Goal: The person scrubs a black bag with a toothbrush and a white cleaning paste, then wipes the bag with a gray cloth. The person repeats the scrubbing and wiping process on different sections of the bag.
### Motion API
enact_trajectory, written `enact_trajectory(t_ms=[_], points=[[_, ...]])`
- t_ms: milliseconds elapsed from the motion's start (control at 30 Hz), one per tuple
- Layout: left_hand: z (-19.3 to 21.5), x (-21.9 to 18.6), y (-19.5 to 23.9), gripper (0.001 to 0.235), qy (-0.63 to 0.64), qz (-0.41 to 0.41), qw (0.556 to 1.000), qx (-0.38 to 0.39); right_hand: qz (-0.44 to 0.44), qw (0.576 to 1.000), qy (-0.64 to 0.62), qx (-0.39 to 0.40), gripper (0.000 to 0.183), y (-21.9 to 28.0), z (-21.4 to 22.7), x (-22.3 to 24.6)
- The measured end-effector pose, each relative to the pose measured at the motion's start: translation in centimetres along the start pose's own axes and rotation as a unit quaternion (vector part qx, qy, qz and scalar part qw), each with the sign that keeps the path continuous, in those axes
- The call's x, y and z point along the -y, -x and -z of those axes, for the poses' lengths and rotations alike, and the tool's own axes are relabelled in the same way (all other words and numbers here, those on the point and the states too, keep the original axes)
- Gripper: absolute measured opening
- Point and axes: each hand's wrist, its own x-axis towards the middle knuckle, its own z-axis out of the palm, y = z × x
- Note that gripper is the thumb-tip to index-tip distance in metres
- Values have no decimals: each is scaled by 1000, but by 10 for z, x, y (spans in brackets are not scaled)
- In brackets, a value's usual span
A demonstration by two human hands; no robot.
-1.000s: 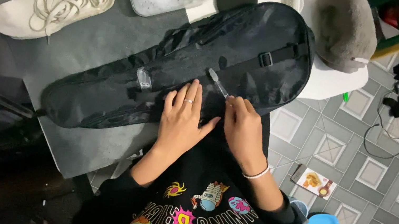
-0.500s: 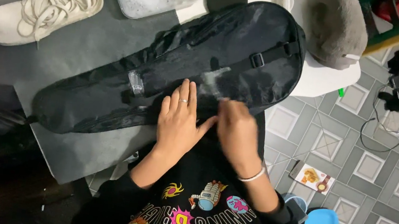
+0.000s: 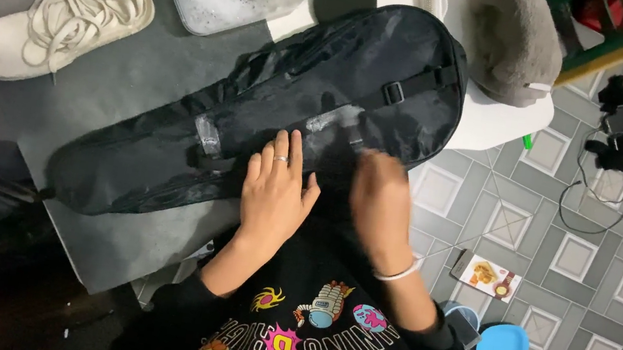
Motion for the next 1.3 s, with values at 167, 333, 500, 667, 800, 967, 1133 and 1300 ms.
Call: enact_trajectory(t_ms=[167, 333, 500, 667, 800, 967, 1133, 1300], points=[[4, 0, -3, 61, -16, -7, 1000, 6, -14, 999, -38, 21, 16, -9, 13, -1], [7, -3, -6, 55, -30, -6, 1000, 4, 14, 999, -6, 49, 13, 4, -8, -3], [10, -2, -5, 51, -45, -11, 999, 4, -21, 998, 55, -18, 13, -5, 7, -23], [9, 0, -8, 50, -42, -10, 999, 8, 44, 997, -32, 49, 16, -4, 6, -7], [14, -1, -8, 49, -34, -10, 999, 7, -34, 998, 45, -20, 14, -11, 11, -25], [17, -1, -12, 46, -48, -8, 999, 4, -38, 999, 34, 10, 10, -19, 16, -14], [15, 0, -12, 43, -51, -13, 999, -3, -38, 999, 26, 23, 12, -19, 15, -14], [21, -1, -14, 41, -47, -10, 999, 6, -38, 997, 70, -23, 16, -26, 23, -19]])
